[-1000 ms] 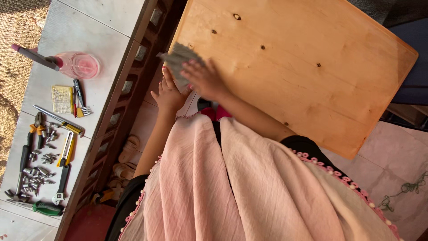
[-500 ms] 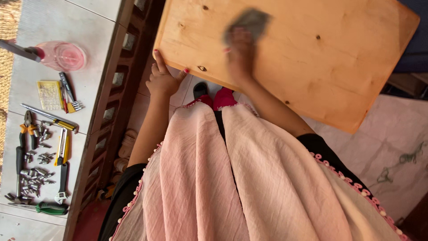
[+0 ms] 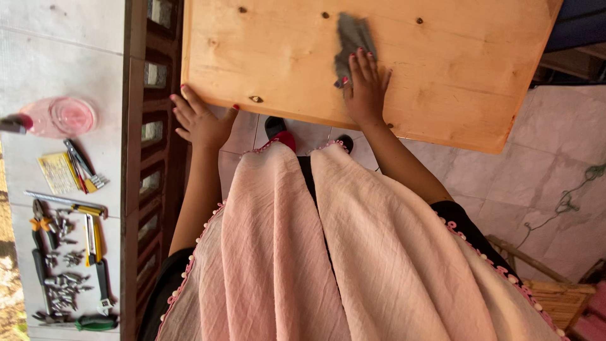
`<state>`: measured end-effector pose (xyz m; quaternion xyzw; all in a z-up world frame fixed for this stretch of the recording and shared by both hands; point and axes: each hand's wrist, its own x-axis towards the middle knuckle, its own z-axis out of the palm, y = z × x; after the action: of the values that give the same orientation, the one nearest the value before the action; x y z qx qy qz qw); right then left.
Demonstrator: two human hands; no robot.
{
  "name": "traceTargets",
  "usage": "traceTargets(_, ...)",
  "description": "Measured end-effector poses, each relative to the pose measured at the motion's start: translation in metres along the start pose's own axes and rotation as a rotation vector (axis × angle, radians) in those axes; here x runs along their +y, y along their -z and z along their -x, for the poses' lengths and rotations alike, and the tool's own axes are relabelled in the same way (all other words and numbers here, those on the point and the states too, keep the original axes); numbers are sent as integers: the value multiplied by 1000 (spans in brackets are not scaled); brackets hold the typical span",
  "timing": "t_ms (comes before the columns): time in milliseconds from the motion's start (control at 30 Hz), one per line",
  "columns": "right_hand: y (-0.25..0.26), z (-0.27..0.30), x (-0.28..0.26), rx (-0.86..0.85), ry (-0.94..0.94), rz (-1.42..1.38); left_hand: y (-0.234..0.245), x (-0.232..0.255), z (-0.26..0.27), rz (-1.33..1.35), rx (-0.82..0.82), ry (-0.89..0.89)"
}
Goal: The person sands a wooden board by hand using sandpaper and a spray bottle.
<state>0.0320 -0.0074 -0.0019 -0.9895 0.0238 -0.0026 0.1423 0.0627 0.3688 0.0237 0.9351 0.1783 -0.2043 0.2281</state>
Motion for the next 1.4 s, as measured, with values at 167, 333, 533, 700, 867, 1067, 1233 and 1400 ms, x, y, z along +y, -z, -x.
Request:
traceTargets(167,-27,3,-15,84,-6,-311,-30,66,22,-28,246,-273)
traceTargets(333,7,61,-23,-127,243,-158,-78,152,44,-20,162,-662)
traceTargets(533,31,154,138,-51,-87,-118,-124,215,61,-74,78,-763)
traceTargets(700,62,226,294,186,-550,29,-169,260,91,-173,46,-767)
traceTargets(867,48,181,311,344,-464,-22,-209,318,117,-273,-44,-650)
traceTargets(1067,63,156,264,24,-22,-117,-229,360,126,-366,-123,-466)
traceTargets(1233,87,146,363,21,-136,-137,-217,386,129,-447,-260,-326)
traceTargets(1400,83,108,392,185,-458,-26,-204,408,121,-603,-453,-189)
